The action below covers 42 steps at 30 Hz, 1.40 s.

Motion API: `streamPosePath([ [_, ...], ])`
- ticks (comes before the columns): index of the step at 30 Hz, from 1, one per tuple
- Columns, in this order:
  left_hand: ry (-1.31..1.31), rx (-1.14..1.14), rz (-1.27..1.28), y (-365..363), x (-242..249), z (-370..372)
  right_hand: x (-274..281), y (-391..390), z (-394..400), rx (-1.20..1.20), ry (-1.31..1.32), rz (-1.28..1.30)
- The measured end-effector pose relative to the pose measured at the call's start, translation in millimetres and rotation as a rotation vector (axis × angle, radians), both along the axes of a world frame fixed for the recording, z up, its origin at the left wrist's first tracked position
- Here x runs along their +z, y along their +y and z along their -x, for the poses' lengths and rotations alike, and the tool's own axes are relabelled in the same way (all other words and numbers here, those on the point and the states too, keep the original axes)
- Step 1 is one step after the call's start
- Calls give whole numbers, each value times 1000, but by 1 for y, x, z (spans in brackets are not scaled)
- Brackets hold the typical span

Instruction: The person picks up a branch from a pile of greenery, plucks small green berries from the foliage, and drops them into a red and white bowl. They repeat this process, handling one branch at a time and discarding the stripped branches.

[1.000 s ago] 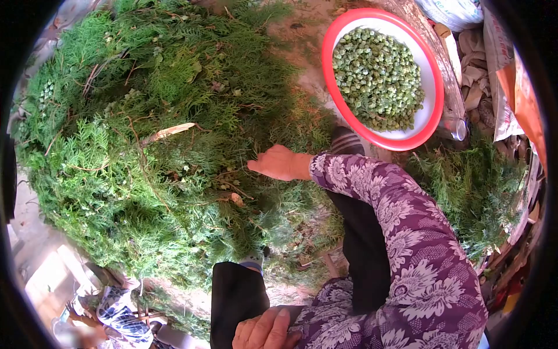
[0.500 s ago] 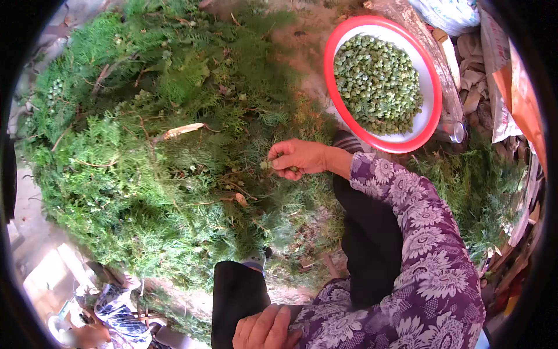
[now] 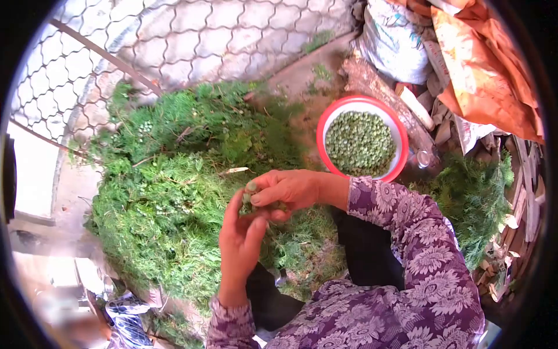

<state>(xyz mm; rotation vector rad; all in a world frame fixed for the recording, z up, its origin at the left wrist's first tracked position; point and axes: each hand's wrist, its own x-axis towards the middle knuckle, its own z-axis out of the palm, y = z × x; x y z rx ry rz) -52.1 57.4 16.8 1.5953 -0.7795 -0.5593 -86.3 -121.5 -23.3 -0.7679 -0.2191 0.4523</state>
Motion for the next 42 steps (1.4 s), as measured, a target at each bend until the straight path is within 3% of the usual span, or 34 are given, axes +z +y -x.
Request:
streamPosePath([
  [3, 34, -20, 243, -22, -1, 1, 20, 0, 12, -175, -49, 178],
  [6, 90, -75, 277, -24, -16, 2, 31, 3, 25, -351, -60, 415],
  [7, -74, -34, 199, -22, -21, 3, 29, 7, 29, -340, -52, 423],
  [9, -112, -42, 145, -14, -25, 2, 20, 13, 28, -431, -11, 561],
  [14, -294, 3, 2, -5, -33, -11, 10, 18, 8, -404, 120, 516],
  [17, -131, 56, 60, -1, -44, -25, 2, 17, -5, -473, 174, 266],
  [22, 225, 38, 164, -2, -40, -30, -2, 16, -8, -425, 165, 137],
  [26, 337, 69, 117, -2, -34, -29, -6, 19, -4, -420, 171, -24],
  [32, 333, 37, 54, -1, -31, -27, -6, 17, -3, -473, 158, 205],
  [40, 360, 17, -24, 5, -22, -27, 1, 16, -2, -509, 153, 238],
  [42, 388, 128, 37, 9, -14, -35, 8, -2, -1, -740, 157, 353],
])
